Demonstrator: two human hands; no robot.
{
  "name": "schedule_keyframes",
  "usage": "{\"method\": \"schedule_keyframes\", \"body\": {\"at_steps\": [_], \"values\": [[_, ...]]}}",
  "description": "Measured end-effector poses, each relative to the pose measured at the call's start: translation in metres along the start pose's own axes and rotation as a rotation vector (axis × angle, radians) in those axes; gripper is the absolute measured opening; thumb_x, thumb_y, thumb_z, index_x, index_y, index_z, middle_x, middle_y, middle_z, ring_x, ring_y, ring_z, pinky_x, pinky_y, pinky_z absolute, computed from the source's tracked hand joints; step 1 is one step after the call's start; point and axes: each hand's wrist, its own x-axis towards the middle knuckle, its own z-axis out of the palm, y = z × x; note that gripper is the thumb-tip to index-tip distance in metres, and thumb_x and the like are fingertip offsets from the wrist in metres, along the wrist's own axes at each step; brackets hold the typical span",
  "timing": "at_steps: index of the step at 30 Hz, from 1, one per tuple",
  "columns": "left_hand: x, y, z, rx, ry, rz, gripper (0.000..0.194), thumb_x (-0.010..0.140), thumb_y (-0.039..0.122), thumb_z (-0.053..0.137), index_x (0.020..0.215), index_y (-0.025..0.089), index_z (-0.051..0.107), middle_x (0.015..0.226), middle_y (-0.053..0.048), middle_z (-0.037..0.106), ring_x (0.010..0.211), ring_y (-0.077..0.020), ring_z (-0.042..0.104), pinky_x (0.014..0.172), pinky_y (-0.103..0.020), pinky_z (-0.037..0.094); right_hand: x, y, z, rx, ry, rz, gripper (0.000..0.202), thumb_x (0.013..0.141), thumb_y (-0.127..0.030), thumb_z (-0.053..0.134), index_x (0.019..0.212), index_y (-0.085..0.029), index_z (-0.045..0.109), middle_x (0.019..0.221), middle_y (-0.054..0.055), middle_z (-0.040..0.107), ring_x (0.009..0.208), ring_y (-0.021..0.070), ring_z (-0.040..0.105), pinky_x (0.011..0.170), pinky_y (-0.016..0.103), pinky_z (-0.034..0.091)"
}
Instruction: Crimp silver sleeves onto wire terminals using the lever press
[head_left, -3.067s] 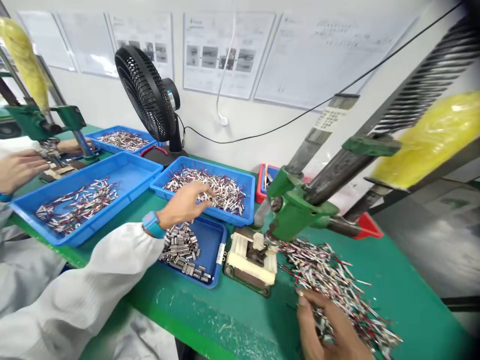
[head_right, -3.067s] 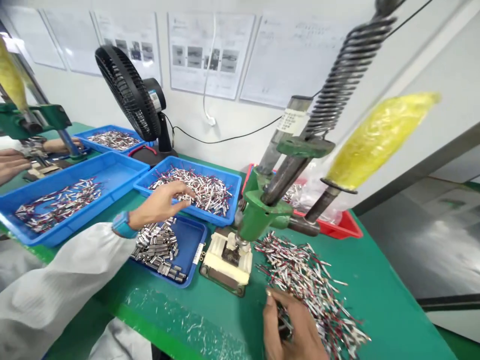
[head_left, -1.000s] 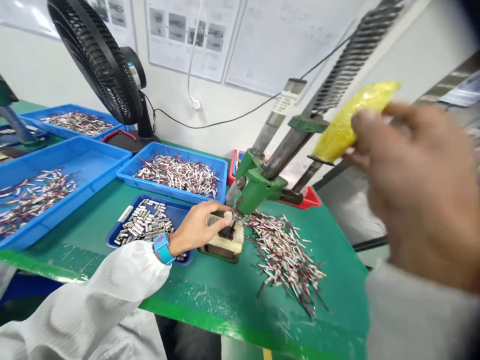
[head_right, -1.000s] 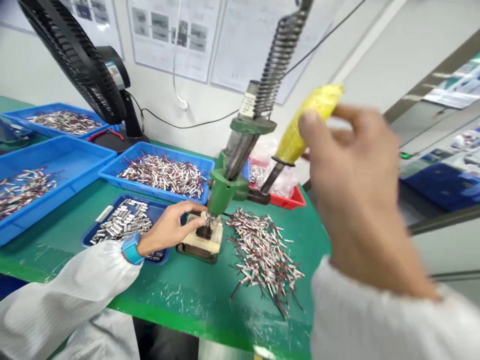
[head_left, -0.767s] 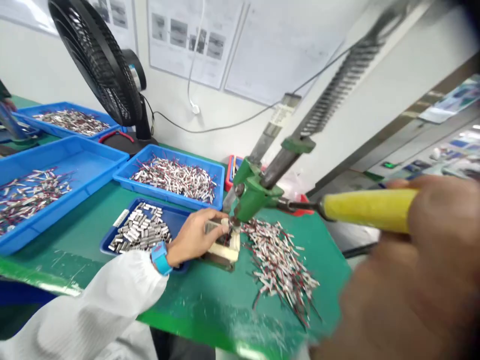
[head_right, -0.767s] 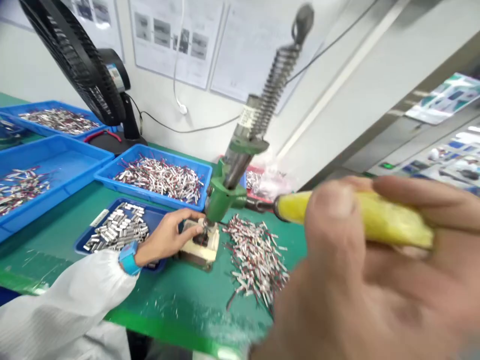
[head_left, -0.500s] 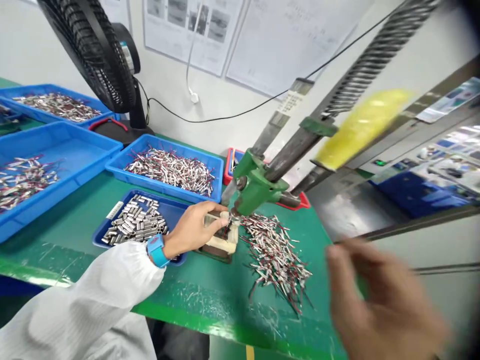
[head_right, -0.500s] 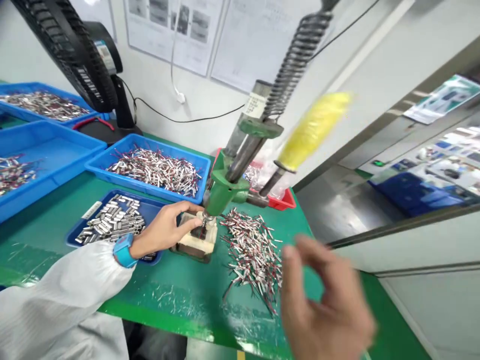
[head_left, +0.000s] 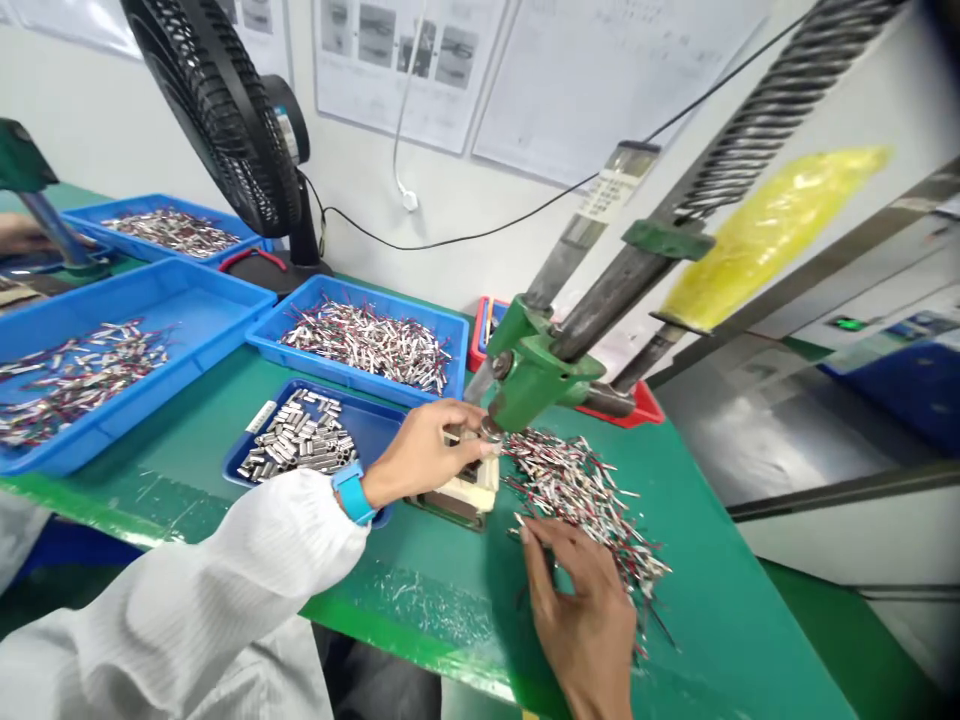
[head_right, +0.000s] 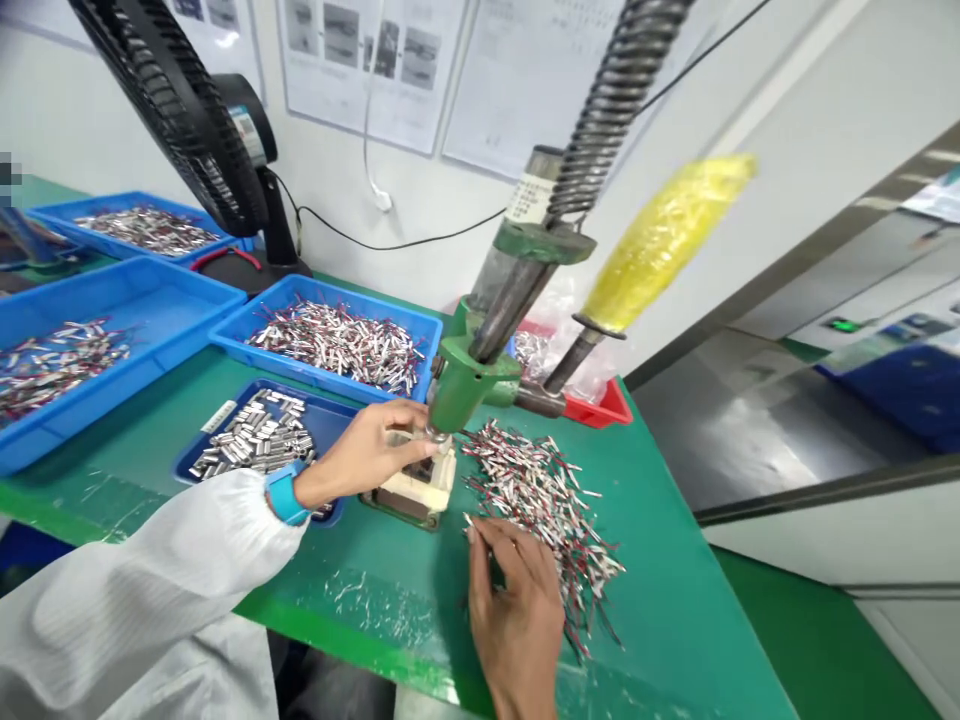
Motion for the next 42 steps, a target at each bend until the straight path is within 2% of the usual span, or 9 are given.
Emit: {"method": "schedule_keyframes", "body": {"at_steps": [3,7,12,14,17,19,27,36,42], "values": [[0.007,0.005,-0.004,-0.09,-0.127,-0.126,0.008,0.085,0.02,0.075,0.084,0.012,0.075,0.106,-0.009,0.077,0.096,-0.0218,0.073,0.082,-0.03,0.056,0.0,-0.014,0.015,0.082,0.08,0.062,0.017,0.102,-0.028,0.06,0.105,-0.016,0.072,0.095,0.005,0.074,0.083,0.0152,0.068,0.084,0.027,0.051],[0.017,0.011,-0.037,0.017,-0.329,-0.015,0.003,0.084,0.019,0.078,0.086,0.018,0.08,0.114,-0.009,0.077,0.128,-0.0259,0.062,0.104,-0.038,0.051,-0.006,-0.026,0.028,0.08,0.145,0.168,0.019,0.101,-0.027,0.061,0.109,-0.015,0.073,0.096,0.006,0.077,0.08,0.0161,0.072,0.084,0.026,0.052],[0.023,0.007,-0.103,0.449,0.072,0.158,0.03,0.087,0.017,0.072,0.117,0.021,0.073,0.131,-0.01,0.07,0.123,-0.027,0.062,0.106,-0.048,0.048,-0.01,-0.027,0.028,0.082,0.193,0.298,0.026,0.101,-0.033,0.061,0.113,-0.013,0.073,0.093,0.006,0.078,0.08,0.0174,0.074,0.083,0.025,0.053],[0.014,0.003,-0.125,0.548,-0.044,0.09,0.026,0.086,0.021,0.073,0.112,0.019,0.074,0.113,-0.009,0.076,0.1,-0.0229,0.069,0.091,-0.038,0.054,-0.011,-0.028,0.028,0.112,0.193,0.343,0.029,0.101,-0.036,0.061,0.113,-0.013,0.073,0.093,0.007,0.078,0.08,0.0172,0.074,0.084,0.024,0.053],[-0.01,-0.002,-0.14,0.718,-0.363,-0.046,0.016,0.082,0.021,0.076,0.097,0.02,0.079,0.09,-0.004,0.08,0.077,-0.0188,0.071,0.069,-0.026,0.052,-0.009,-0.029,0.029,0.13,0.172,0.431,0.032,0.1,-0.043,0.062,0.112,-0.015,0.075,0.094,0.005,0.079,0.08,0.0166,0.074,0.082,0.023,0.052],[-0.024,-0.005,-0.14,0.844,-0.445,-0.054,0.014,0.08,0.018,0.076,0.093,0.023,0.081,0.087,-0.002,0.08,0.075,-0.019,0.073,0.066,-0.025,0.05,-0.008,-0.031,0.03,0.16,0.15,0.496,0.036,0.098,-0.047,0.062,0.111,-0.017,0.075,0.094,0.004,0.078,0.081,0.017,0.074,0.079,0.023,0.052],[-0.036,-0.013,-0.115,1.026,-0.386,-0.023,0.021,0.078,0.006,0.067,0.082,0.022,0.08,0.083,-0.009,0.081,0.079,-0.0295,0.075,0.073,-0.034,0.053,0.009,-0.054,0.037,0.363,0.129,0.627,0.038,0.093,-0.05,0.066,0.109,-0.017,0.075,0.098,0.007,0.078,0.083,0.0181,0.075,0.076,0.023,0.055],[-0.037,-0.025,-0.101,1.077,-0.289,0.025,0.022,0.094,0.015,0.063,0.114,0.018,0.073,0.109,-0.013,0.077,0.1,-0.0307,0.072,0.087,-0.039,0.054,0.06,-0.081,0.056,0.809,0.129,0.903,0.05,0.08,-0.062,0.074,0.086,-0.014,0.069,0.074,0.009,0.073,0.062,0.0185,0.07,0.061,0.027,0.057],[-0.035,-0.033,-0.105,1.051,-0.239,0.041,0.009,0.094,0.017,0.066,0.09,0.016,0.074,0.092,-0.012,0.075,0.091,-0.03,0.068,0.089,-0.042,0.051,0.061,-0.074,0.057,1.027,-0.027,1.088,0.055,0.067,-0.067,0.081,0.069,-0.014,0.064,0.061,0.005,0.067,0.049,0.015,0.063,0.047,0.022,0.049]]}}
